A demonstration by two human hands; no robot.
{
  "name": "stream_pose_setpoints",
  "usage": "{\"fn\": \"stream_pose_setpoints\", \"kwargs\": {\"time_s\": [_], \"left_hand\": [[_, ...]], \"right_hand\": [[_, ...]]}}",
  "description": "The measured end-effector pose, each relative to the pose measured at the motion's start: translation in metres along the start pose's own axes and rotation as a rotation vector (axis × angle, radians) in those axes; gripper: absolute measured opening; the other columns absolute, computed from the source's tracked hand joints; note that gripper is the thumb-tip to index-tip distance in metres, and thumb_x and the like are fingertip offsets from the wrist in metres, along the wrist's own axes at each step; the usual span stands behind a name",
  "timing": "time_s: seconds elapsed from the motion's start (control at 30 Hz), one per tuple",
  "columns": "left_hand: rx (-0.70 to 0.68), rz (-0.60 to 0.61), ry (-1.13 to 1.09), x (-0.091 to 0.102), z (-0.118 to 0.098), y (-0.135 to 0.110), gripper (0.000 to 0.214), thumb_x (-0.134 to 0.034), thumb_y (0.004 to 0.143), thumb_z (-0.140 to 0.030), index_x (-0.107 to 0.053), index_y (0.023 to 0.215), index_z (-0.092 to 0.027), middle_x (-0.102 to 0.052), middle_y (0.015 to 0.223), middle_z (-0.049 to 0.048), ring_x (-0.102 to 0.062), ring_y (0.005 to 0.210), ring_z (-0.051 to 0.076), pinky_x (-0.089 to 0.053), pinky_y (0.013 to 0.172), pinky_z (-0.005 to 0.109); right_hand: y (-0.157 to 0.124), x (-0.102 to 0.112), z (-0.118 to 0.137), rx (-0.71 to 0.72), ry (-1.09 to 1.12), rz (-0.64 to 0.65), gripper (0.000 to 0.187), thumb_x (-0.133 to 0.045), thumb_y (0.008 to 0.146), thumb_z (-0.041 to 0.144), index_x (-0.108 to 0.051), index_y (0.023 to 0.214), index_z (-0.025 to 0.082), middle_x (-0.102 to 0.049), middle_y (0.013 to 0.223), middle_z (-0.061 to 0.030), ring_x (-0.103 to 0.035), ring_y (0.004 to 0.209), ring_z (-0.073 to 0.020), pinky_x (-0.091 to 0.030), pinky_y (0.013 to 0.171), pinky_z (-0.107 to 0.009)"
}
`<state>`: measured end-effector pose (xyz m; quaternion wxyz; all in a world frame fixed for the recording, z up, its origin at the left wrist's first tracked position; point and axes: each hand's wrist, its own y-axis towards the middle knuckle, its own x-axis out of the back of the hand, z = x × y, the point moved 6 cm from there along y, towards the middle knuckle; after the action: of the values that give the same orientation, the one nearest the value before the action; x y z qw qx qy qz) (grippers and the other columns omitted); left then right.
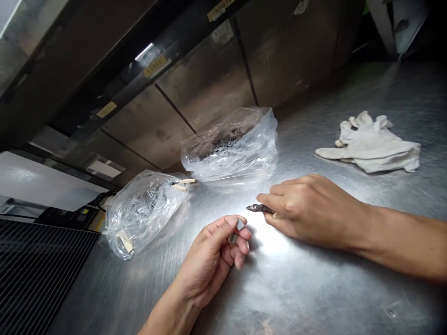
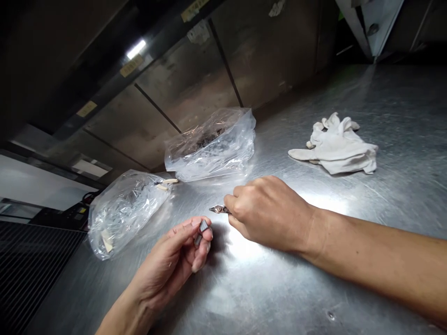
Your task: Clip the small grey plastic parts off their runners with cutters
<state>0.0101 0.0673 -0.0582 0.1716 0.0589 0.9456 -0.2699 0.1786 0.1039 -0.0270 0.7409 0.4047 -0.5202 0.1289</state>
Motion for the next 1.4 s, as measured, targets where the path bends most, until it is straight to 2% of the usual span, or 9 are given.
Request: {"fn": "stream_pose_setpoints", "kwargs": {"time_s": [0.1,0.3,0.5,0.63,0.7,0.8,0.93,1.23,1.4], "left_hand": [[0.003,0.056,-0.088,0.001,-0.009,-0.003,0.017,-0.055,0.095,-0.020,-0.068,0.087,-0.012,-0.070,0.079,0.0054,-0.043,0.035,0.004,-0.033,0.027,0.012],[-0.003,0.015,-0.125,0.012,-0.026,-0.004,0.030,-0.051,0.096,-0.025,-0.053,0.067,-0.017,-0.049,0.056,-0.0032,-0.032,0.035,0.005,-0.028,0.026,0.011],[-0.038,-0.057,0.439,0.024,-0.034,-0.007,0.017,-0.070,0.091,-0.035,-0.070,0.097,-0.019,-0.061,0.069,-0.0009,-0.040,0.042,0.006,-0.025,0.031,0.013],[-0.285,-0.076,1.025,0.014,-0.041,-0.010,0.024,-0.064,0.096,-0.037,-0.078,0.100,-0.018,-0.073,0.089,0.0075,-0.066,0.079,0.017,-0.052,0.069,0.025],[-0.351,-0.055,1.230,0.010,-0.039,-0.009,0.025,-0.062,0.097,-0.034,-0.078,0.111,-0.020,-0.075,0.107,0.0094,-0.067,0.100,0.023,-0.050,0.087,0.032],[-0.397,-0.061,1.353,0.011,-0.036,-0.005,0.033,-0.057,0.099,-0.029,-0.072,0.128,-0.023,-0.074,0.111,0.0084,-0.067,0.100,0.023,-0.048,0.088,0.034],[-0.417,-0.103,1.392,0.019,-0.036,0.001,0.029,-0.056,0.099,-0.029,-0.075,0.120,-0.022,-0.073,0.097,0.0065,-0.066,0.089,0.021,-0.047,0.080,0.032],[-0.442,-0.186,1.372,0.022,-0.038,0.006,0.024,-0.060,0.096,-0.031,-0.076,0.112,-0.022,-0.073,0.102,0.0061,-0.065,0.093,0.021,-0.046,0.080,0.032],[-0.370,-0.241,0.945,0.027,-0.039,0.002,0.023,-0.070,0.091,-0.039,-0.077,0.104,-0.021,-0.074,0.093,0.0052,-0.062,0.084,0.016,-0.045,0.075,0.026]], "right_hand": [[0.000,-0.003,-0.003,-0.030,0.004,0.010,0.013,-0.060,0.089,0.022,-0.070,0.082,0.019,-0.065,0.069,-0.0012,-0.052,0.057,-0.0163,-0.022,0.057,-0.035],[-0.002,-0.008,-0.003,-0.044,0.010,0.042,0.013,-0.061,0.088,0.023,-0.070,0.079,0.019,-0.065,0.068,-0.0012,-0.055,0.058,-0.0173,-0.021,0.057,-0.034],[-0.001,-0.011,-0.005,-0.051,0.023,0.067,0.014,-0.061,0.088,0.025,-0.070,0.079,0.019,-0.066,0.070,-0.0017,-0.056,0.060,-0.0186,-0.021,0.058,-0.034],[0.000,-0.011,-0.004,-0.057,0.013,0.084,0.015,-0.063,0.088,0.027,-0.069,0.077,0.020,-0.065,0.069,-0.0020,-0.056,0.060,-0.0187,-0.019,0.058,-0.034],[0.000,-0.012,-0.004,-0.060,0.011,0.095,0.015,-0.064,0.087,0.028,-0.068,0.075,0.020,-0.065,0.069,-0.0020,-0.055,0.060,-0.0186,-0.019,0.058,-0.034],[0.001,-0.012,-0.003,-0.062,0.017,0.097,0.014,-0.065,0.086,0.028,-0.069,0.076,0.020,-0.065,0.069,-0.0021,-0.054,0.059,-0.0182,-0.019,0.058,-0.033],[0.000,-0.012,-0.003,-0.057,0.024,0.097,0.014,-0.065,0.085,0.028,-0.069,0.075,0.020,-0.065,0.068,-0.0023,-0.053,0.058,-0.0178,-0.019,0.058,-0.033],[0.000,-0.013,-0.003,-0.068,0.047,0.105,0.013,-0.063,0.084,0.027,-0.069,0.075,0.020,-0.064,0.068,-0.0024,-0.051,0.058,-0.0180,-0.018,0.058,-0.034],[0.000,-0.011,0.000,-0.050,0.053,0.072,0.014,-0.062,0.084,0.027,-0.068,0.074,0.020,-0.063,0.067,-0.0024,-0.050,0.058,-0.0175,-0.019,0.057,-0.034]]}}
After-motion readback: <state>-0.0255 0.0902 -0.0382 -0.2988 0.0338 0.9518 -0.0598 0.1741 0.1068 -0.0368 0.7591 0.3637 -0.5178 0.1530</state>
